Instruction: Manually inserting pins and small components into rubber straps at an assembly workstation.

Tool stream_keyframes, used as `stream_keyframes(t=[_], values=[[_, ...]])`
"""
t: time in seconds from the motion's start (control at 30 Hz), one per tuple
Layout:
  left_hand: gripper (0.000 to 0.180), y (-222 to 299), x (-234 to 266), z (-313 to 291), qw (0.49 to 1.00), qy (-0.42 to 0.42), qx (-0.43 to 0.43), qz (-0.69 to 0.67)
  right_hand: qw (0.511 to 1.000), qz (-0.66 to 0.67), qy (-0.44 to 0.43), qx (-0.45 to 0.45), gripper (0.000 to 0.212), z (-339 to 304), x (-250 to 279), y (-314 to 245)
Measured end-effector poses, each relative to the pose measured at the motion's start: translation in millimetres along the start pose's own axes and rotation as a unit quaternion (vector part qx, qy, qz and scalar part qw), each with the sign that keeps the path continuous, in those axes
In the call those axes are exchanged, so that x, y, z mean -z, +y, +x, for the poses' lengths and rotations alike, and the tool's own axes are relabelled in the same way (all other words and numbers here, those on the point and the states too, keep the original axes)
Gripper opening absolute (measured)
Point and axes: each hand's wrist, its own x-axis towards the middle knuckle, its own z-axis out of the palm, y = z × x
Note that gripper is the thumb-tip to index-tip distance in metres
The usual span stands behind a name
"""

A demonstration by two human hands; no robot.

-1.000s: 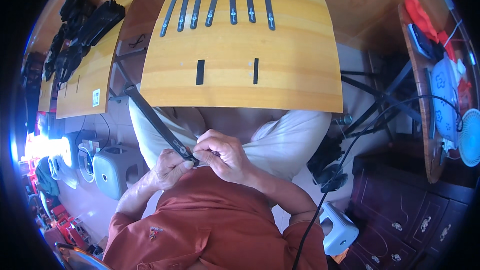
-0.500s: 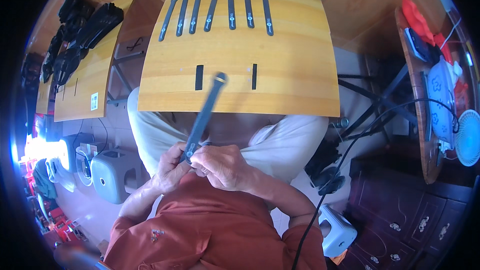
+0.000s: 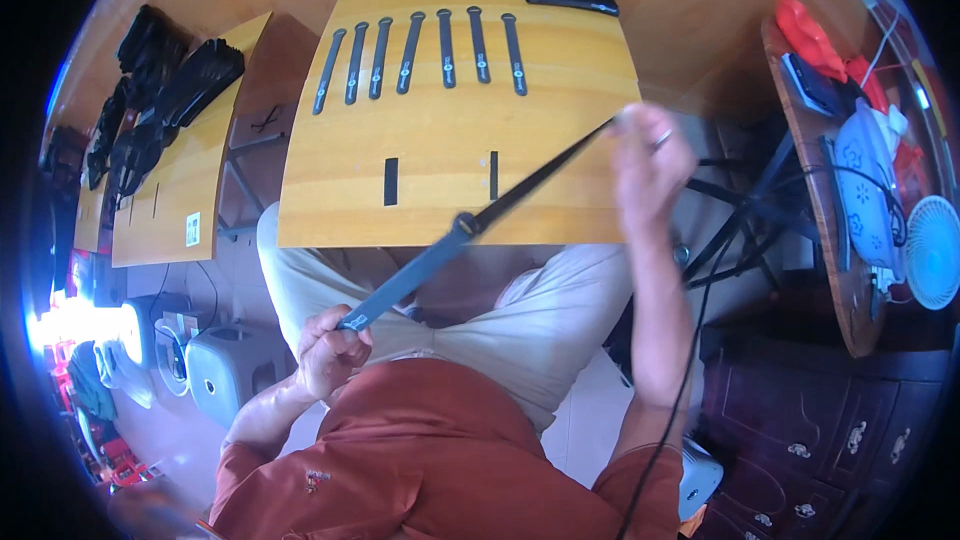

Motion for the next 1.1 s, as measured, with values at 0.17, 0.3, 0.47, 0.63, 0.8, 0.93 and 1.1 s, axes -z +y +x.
stream_keyframes(t=[0.17, 0.3, 0.47, 0.63, 0.8, 0.93, 1.1], values=[[0.017, -19.1, 19.0, -9.8, 0.999, 0.029, 0.026, -0.032, 0.962, -0.168, 0.212, 0.050, 0.015, 105.6, 106.0, 69.8], [0.025, -20.8, 9.1, -9.1, 0.993, 0.013, 0.063, -0.104, 0.950, -0.230, 0.144, 0.155, 0.012, 98.7, 77.5, 62.7], [0.044, -18.7, -3.8, 1.3, 0.988, 0.011, 0.062, -0.140, 0.942, -0.282, 0.123, 0.135, 0.012, 78.6, 34.6, 83.9], [0.047, -16.5, -5.9, 3.9, 0.990, 0.013, 0.060, -0.130, 0.933, -0.305, 0.083, 0.172, 0.009, 54.2, 10.5, 101.1], [0.042, -19.0, -5.8, 7.4, 0.986, 0.012, 0.063, -0.156, 0.916, -0.327, 0.006, 0.232, 0.008, 35.7, -7.8, 112.9], [0.039, -17.2, -5.2, 11.6, 0.980, -0.002, 0.078, -0.183, 0.908, -0.369, -0.083, 0.178, 0.008, 26.1, -21.0, 123.3], [0.043, -20.8, -1.2, 16.3, 0.972, -0.004, 0.079, -0.220, 0.891, -0.413, -0.138, 0.132, 0.013, 35.9, -34.0, 121.5]])
